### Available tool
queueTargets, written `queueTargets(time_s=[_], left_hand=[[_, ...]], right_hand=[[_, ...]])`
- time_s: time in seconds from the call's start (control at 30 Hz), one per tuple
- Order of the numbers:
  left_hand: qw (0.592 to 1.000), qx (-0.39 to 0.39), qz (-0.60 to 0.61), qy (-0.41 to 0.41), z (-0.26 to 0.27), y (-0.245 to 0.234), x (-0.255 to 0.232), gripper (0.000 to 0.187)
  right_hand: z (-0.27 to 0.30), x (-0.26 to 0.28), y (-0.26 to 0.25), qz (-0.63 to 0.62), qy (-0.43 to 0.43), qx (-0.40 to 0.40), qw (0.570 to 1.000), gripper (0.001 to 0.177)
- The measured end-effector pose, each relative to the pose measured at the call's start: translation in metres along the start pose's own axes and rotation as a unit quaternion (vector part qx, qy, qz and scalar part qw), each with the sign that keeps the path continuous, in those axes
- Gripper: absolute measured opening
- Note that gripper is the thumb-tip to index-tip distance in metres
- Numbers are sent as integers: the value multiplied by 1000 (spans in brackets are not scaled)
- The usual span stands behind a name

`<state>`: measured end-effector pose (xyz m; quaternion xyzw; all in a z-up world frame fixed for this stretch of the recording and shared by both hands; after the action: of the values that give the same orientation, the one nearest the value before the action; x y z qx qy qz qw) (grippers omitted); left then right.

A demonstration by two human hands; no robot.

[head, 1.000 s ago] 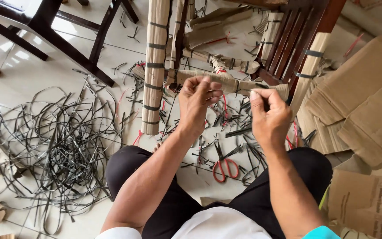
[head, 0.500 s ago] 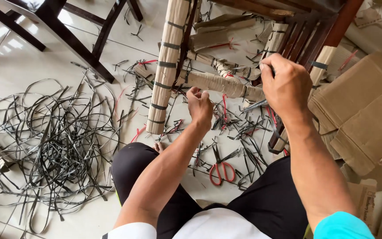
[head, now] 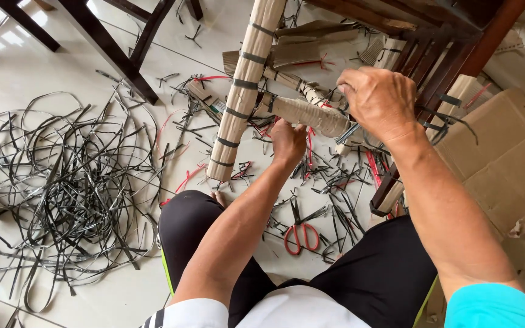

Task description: Wrapping a wooden chair backrest with protective cardboard and securing it with plastic cable ties.

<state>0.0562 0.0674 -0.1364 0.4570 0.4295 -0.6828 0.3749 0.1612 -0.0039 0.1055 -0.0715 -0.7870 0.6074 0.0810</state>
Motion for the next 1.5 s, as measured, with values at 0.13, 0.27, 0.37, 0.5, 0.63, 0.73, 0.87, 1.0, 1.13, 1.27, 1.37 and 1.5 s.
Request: queueTargets(time_s=[0.13, 0.27, 0.37, 0.5, 0.63, 0.73, 0.87, 1.0, 1.13, 1.27, 1.37, 1.5], left_hand=[[1000, 18, -12, 22, 16, -16, -26, 19], [987, 85, -133, 4, 69, -49, -82, 52], [988, 132, -84, -11, 92, -64, -113, 54], [986, 158, 38, -37, 96, -60, -103, 54], [948, 197, 192, -163, 88, -58, -100, 34], [927, 213, 234, -202, 85, -54, -96, 29], [909, 193, 284, -239, 95, -68, -128, 15], [913, 172, 272, -251, 98, -63, -125, 13], [918, 171, 266, -241, 92, -60, -109, 17], [903, 197, 301, -234, 90, -51, -102, 27], [906, 208, 285, -233, 91, -55, -106, 30], [913, 203, 272, -225, 99, -63, -122, 31]], right_hand=[[-2, 1, 4, 7, -5, 21, 1000, 9], [-1, -3, 4, -4, 11, 51, 999, 10], [7, 4, -20, -74, 47, 111, 990, 12], [37, 23, -41, -179, 104, 157, 966, 17], [74, 26, -3, -296, 138, 98, 940, 17], [103, 35, 27, -334, 178, 67, 923, 19], [122, 53, 53, -391, 231, -5, 891, 20], [122, 69, 62, -425, 262, -19, 866, 21], [132, 77, 79, -472, 308, -22, 826, 28], [146, 88, 94, -535, 316, -45, 782, 29], [147, 95, 83, -521, 298, -40, 799, 29], [163, 89, 101, -544, 303, -41, 782, 28]])
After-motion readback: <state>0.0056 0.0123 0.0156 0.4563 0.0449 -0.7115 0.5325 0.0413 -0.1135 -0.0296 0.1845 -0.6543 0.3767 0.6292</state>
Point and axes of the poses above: each hand's wrist, its own z-axis away from the middle knuckle, its own y-axis out of the palm, x = y × z, the point moved 2 cm from there along -z, towards the middle knuckle, and after that the axes turned 1 degree about y, right-handed, at the moved point
